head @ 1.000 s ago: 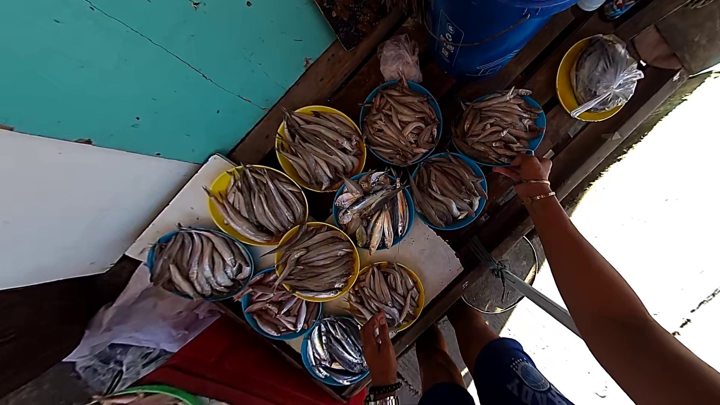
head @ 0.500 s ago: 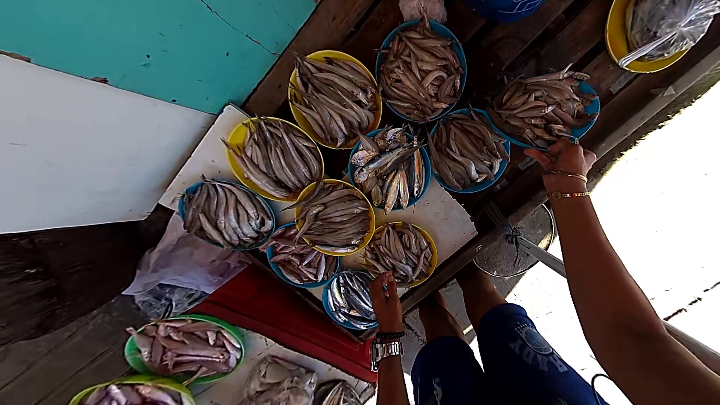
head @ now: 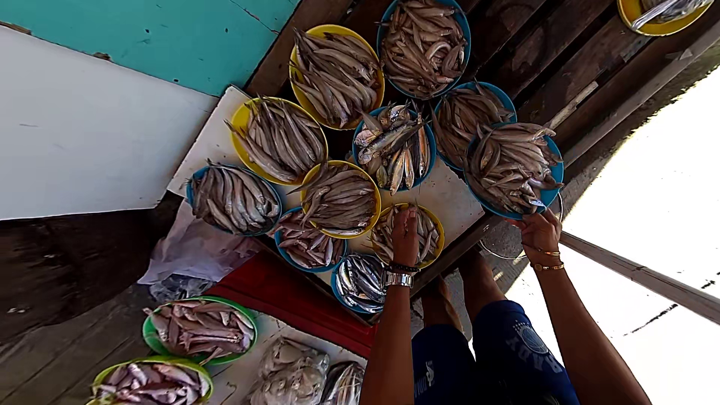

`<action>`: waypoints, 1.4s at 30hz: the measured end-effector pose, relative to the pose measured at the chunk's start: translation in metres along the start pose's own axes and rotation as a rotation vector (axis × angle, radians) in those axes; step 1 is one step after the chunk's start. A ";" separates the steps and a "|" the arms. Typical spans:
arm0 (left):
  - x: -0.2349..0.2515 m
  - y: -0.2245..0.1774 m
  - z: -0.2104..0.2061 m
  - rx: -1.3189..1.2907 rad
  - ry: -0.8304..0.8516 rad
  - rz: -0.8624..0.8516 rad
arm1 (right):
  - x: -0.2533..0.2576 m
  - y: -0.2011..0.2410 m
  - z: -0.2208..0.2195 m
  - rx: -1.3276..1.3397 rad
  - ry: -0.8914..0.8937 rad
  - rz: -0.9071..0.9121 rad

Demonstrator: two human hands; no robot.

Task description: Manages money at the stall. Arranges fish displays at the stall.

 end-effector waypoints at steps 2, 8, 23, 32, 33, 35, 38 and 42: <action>0.017 -0.007 -0.025 -0.123 0.101 0.117 | -0.022 -0.023 0.008 0.001 0.003 -0.051; 0.047 0.016 -0.062 -0.159 0.121 0.252 | -0.058 -0.094 -0.002 0.013 0.012 -0.223; 0.050 0.021 -0.053 -0.043 0.076 0.083 | -0.057 -0.104 -0.017 -0.567 0.211 -0.578; -0.003 -0.007 -0.028 -0.036 0.033 0.046 | -0.063 -0.076 -0.014 -1.323 0.541 -0.714; -0.012 -0.006 -0.020 -0.039 -0.005 0.010 | -0.065 -0.069 -0.018 -1.446 0.595 -0.654; -0.033 -0.004 -0.002 -0.004 -0.048 -0.032 | -0.073 -0.046 -0.029 -1.618 0.679 -0.497; -0.065 0.013 0.027 0.108 -0.075 0.024 | -0.094 -0.010 -0.033 -1.580 0.741 -0.296; -0.113 0.038 0.052 0.209 -0.100 0.114 | -0.132 0.037 -0.002 -1.434 0.702 -0.210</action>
Point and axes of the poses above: each hand's wrist, its own x-axis towards the middle knuckle, its own z-axis out of the back of the hand, y = z × x, the point moved 4 cm from there along x, towards the middle knuckle, and after that the axes turned 4 degrees about -x, right-handed, at the moved point
